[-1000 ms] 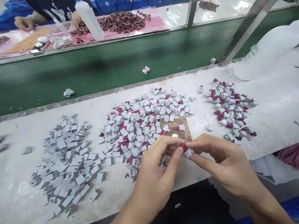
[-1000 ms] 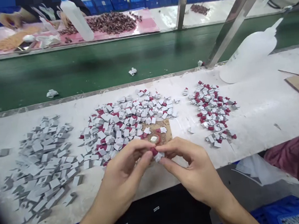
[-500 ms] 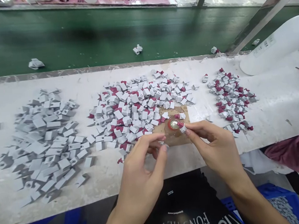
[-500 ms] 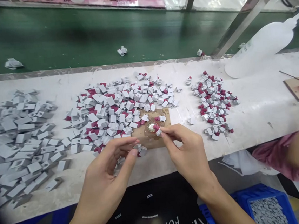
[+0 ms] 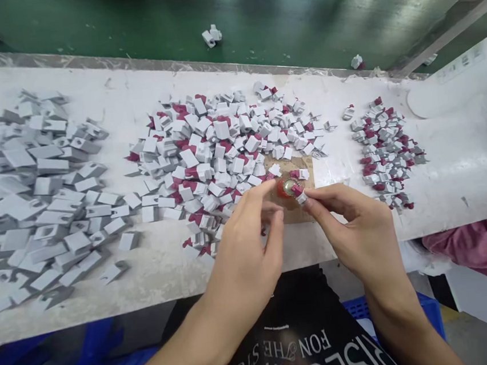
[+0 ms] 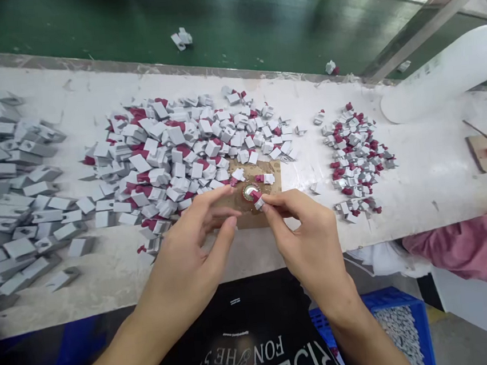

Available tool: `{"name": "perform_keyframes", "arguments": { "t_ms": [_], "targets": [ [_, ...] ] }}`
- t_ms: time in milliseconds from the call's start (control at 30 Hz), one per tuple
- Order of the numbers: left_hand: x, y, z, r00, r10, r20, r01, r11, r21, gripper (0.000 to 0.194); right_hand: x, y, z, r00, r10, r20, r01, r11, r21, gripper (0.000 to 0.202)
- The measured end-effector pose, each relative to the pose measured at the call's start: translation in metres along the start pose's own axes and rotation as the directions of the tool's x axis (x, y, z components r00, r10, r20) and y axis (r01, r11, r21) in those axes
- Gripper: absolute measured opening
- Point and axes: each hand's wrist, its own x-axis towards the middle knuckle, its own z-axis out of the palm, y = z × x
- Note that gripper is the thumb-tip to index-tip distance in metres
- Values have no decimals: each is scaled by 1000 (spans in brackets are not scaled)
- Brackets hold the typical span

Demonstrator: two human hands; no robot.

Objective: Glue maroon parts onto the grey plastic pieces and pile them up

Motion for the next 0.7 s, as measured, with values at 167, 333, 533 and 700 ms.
{"name": "perform_keyframes", "arguments": {
  "t_ms": [167,333,533,700],
  "targets": [
    [12,-2,8,1000,9,12,-8,997,-80,41,1,-4,-1,999,-39,21,40,997,-72,10],
    [15,-2,9,999,51,13,-49,994,-92,40,1,-4,-2,999,-38,21,40,995,-87,11],
    [19,-5,14,992,121,-25,-123,989,-81,38,3,-7,-3,999,-36,23,39,995,-97,10],
    [22,-5,17,988,144,-56,-148,987,-64,42,10,-14,-5,997,-48,65,57,989,-137,11]
  ]
}}
